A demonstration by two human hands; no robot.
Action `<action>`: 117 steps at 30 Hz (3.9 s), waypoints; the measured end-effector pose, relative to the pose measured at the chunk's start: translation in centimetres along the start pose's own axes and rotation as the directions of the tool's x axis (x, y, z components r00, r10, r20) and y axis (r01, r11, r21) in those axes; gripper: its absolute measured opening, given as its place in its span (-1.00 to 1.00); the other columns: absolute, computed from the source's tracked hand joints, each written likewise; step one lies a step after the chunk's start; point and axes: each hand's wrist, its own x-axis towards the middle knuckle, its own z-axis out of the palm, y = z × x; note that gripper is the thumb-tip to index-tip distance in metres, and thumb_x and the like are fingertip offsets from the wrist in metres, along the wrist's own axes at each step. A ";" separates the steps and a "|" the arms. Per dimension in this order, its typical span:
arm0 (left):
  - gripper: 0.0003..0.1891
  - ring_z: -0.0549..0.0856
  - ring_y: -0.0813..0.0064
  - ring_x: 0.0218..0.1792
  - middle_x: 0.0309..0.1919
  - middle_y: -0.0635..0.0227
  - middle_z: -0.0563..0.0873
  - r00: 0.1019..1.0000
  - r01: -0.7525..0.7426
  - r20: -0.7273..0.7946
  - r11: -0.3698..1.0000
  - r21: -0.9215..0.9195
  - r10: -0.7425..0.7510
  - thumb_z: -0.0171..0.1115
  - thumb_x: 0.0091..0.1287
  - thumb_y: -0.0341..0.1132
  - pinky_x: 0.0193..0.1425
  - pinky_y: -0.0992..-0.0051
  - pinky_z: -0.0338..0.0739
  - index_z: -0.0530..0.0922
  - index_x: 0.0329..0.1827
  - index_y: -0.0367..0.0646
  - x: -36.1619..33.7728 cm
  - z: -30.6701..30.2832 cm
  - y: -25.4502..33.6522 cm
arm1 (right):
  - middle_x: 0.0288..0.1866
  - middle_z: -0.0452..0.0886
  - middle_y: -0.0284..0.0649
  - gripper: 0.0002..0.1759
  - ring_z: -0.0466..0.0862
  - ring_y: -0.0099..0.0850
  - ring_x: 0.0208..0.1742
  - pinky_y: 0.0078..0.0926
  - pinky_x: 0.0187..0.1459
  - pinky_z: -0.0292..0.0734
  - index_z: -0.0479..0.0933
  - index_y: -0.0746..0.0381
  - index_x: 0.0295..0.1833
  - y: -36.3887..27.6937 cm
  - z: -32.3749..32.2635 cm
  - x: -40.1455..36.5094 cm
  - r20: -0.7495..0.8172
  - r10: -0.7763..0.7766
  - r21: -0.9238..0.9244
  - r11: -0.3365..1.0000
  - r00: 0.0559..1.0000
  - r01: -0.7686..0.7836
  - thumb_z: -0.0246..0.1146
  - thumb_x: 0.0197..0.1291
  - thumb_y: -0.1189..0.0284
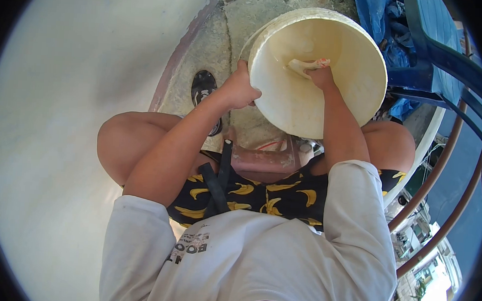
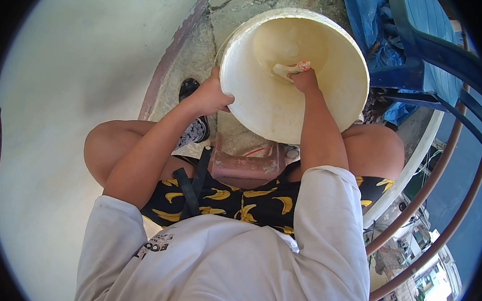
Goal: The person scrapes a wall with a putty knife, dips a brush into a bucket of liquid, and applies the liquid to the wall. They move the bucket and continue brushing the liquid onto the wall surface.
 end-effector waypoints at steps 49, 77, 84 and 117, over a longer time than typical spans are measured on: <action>-0.45 0.69 0.01 -0.20 0.01 -0.06 0.53 0.997 -0.063 0.009 0.873 -0.484 0.077 0.13 0.18 -0.43 -0.19 0.13 0.70 0.22 0.25 -0.35 2.0 3.6 4.2 | -0.07 0.59 -0.18 -0.51 0.66 -0.39 -0.22 -0.34 -0.41 0.65 0.37 0.33 0.22 -19.4 -12.2 -10.8 -0.399 0.023 0.873 0.316 0.917 0.372 0.22 0.15 0.50; -0.67 0.64 0.12 0.00 0.02 0.24 0.66 0.633 -0.716 0.726 0.152 0.681 -0.270 0.06 0.25 -0.19 -0.04 -0.04 0.46 0.65 0.00 -0.06 -14.6 9.0 2.9 | 0.03 0.54 -0.20 -0.59 0.62 -0.28 -0.06 -0.22 -0.26 0.65 0.39 0.25 0.12 -33.7 1.8 1.9 -0.149 0.206 0.988 -0.012 0.967 0.154 0.26 0.17 0.41; -0.52 0.48 0.03 0.19 0.22 0.11 0.50 0.815 -0.563 0.579 0.215 0.798 -0.012 0.05 0.22 -0.22 0.07 -0.04 0.35 0.48 0.21 -0.19 -14.5 7.3 1.1 | 0.03 0.55 -0.13 -0.55 0.63 -0.30 -0.04 -0.24 -0.19 0.65 0.41 0.38 0.07 -29.4 13.2 11.3 -0.324 0.472 0.944 0.217 0.820 0.249 0.34 0.05 0.52; -0.61 0.61 0.04 0.02 0.03 0.06 0.63 0.886 -0.453 0.461 0.308 0.837 0.051 0.02 0.25 -0.19 0.11 -0.08 0.34 0.61 0.03 -0.21 -11.9 6.2 2.7 | -0.10 0.63 -0.06 -0.58 0.64 -0.29 -0.10 -0.44 0.01 0.48 0.49 0.49 -0.01 -33.3 9.6 14.5 -0.612 0.281 0.750 0.501 0.739 0.431 0.34 0.01 0.51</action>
